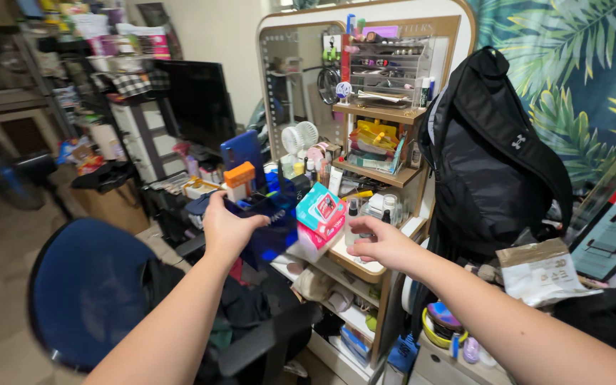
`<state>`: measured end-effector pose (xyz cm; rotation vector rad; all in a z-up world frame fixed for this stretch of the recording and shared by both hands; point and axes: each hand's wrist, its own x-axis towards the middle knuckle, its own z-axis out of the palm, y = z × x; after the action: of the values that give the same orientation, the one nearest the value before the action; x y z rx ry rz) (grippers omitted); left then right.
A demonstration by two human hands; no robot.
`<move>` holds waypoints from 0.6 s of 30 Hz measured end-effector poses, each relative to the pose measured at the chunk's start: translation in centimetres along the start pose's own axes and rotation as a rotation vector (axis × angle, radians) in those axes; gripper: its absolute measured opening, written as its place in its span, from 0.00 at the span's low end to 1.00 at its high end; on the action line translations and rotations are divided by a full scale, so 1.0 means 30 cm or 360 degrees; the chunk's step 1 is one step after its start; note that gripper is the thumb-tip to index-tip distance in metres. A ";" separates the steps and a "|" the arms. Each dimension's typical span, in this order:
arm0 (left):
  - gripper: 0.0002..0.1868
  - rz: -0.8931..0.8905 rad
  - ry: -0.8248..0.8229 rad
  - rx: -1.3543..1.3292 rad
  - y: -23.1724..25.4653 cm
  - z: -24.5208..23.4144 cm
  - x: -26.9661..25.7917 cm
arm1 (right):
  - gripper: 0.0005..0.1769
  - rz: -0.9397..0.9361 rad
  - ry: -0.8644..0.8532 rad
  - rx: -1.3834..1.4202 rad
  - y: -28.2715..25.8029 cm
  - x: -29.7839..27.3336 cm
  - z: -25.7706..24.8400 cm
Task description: The person removes various items from a wooden shelf, including boxes, pouches, and a jar, then wipes the shelf surface with a tissue. The person handles items one at a time and places them on the floor or nearby surfaces before cleaning.
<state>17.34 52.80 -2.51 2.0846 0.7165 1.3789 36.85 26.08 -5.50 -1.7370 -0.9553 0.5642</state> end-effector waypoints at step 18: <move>0.50 -0.0185 -0.0091 0.0075 -0.586 0.490 0.426 | 0.32 0.0216 0.0180 0.0099 0.048 0.388 0.153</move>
<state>32.91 72.04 -11.20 2.0748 0.8399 1.2452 40.58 37.92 -7.68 -1.7670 -0.7376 0.5703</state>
